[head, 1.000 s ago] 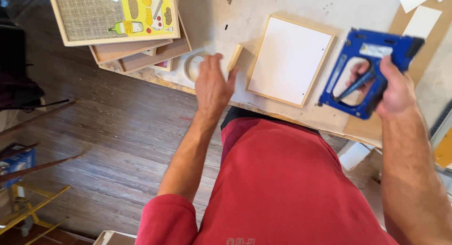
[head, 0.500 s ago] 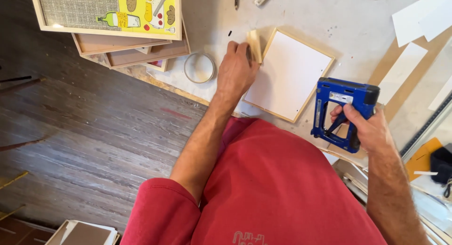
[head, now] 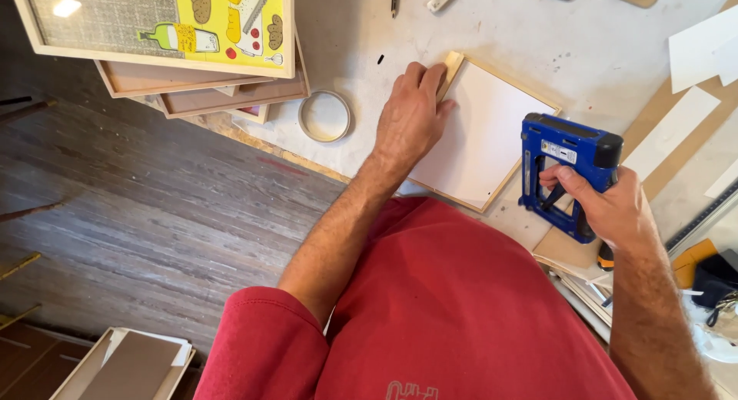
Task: Securing the backing of a picture frame using a staple gun and wooden spacers, followed by inspecting the finished frame and handling art cards.
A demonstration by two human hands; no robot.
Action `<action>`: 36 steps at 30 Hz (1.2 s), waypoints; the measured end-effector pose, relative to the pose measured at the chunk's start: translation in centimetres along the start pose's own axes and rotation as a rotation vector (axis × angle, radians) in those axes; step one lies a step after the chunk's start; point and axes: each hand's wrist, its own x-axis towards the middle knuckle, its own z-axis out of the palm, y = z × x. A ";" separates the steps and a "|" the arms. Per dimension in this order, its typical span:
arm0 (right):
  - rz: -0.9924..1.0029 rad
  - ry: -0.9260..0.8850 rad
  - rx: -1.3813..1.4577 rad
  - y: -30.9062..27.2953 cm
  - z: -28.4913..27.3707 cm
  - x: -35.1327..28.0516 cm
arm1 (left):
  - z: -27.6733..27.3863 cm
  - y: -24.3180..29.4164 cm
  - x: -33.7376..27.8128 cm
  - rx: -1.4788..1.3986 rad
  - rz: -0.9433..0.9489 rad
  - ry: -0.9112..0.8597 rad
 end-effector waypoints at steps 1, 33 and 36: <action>0.005 -0.006 -0.003 -0.5 0.1 0.2 | -0.1 0.1 0.2 -0.002 -0.007 -0.003; -0.079 -0.103 -1.122 -12.5 5.6 6.5 | 0.8 -0.9 0.1 -0.228 -0.001 0.113; -0.105 -0.101 -1.194 -12.9 5.6 6.8 | 0.8 -0.9 0.2 -0.211 -0.018 0.095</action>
